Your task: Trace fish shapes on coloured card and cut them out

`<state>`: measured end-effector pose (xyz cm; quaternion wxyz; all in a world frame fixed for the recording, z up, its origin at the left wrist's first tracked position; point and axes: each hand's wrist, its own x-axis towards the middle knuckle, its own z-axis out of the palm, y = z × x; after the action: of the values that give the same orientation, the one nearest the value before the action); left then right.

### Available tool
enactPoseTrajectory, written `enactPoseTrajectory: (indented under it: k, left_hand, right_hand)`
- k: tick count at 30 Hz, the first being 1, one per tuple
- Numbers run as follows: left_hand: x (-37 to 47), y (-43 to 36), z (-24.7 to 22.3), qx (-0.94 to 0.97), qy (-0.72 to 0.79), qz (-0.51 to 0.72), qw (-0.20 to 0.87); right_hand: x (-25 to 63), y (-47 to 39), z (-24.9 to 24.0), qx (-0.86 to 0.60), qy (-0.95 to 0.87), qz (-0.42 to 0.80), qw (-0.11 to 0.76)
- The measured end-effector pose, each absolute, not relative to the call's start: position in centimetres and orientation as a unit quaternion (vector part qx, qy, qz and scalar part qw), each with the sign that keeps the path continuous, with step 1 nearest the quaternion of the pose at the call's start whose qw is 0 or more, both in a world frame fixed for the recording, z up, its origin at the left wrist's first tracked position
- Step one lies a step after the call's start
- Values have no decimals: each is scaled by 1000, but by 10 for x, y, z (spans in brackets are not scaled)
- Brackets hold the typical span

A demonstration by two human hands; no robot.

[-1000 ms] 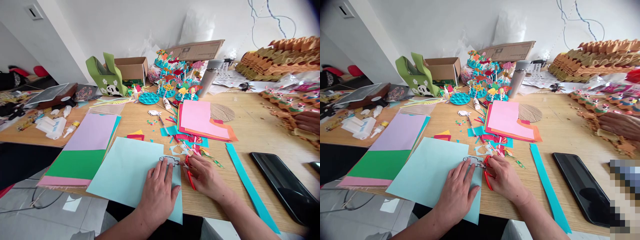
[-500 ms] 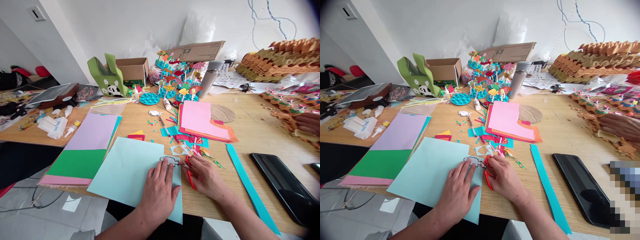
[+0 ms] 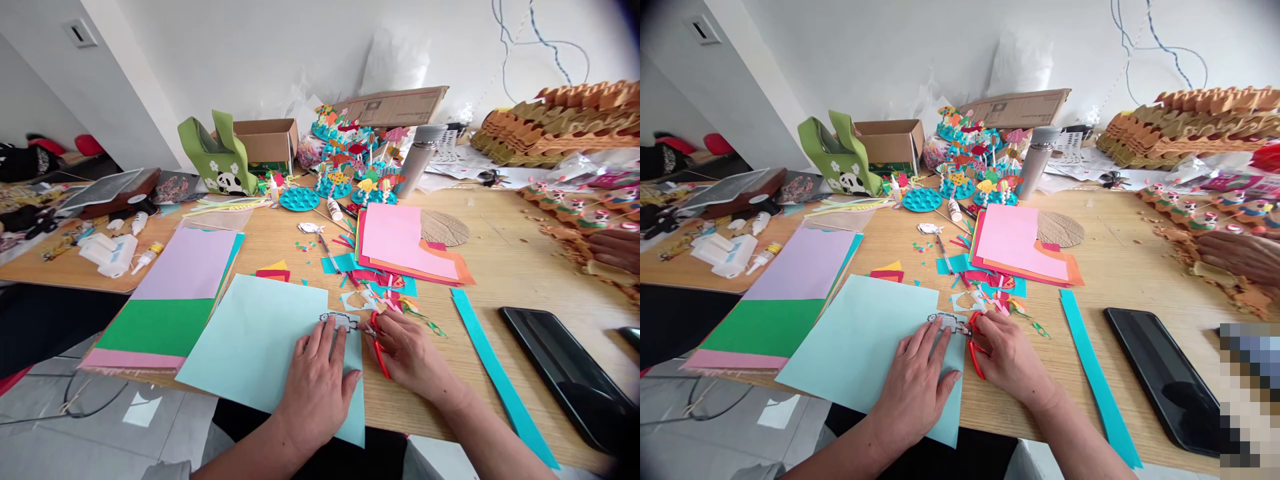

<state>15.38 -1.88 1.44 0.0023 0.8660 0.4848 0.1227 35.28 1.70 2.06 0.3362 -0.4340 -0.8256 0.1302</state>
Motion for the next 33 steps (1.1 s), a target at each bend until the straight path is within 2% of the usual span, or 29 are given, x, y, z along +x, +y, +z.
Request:
enactPoseTrajectory:
  k: [28, 33]
  left_hand:
    - [153, -19, 14, 865, 487, 121, 6]
    - [154, -19, 13, 863, 490, 125, -1]
  right_hand:
    - [352, 16, 22, -441, -826, 118, 330]
    - [358, 16, 23, -470, -793, 105, 372]
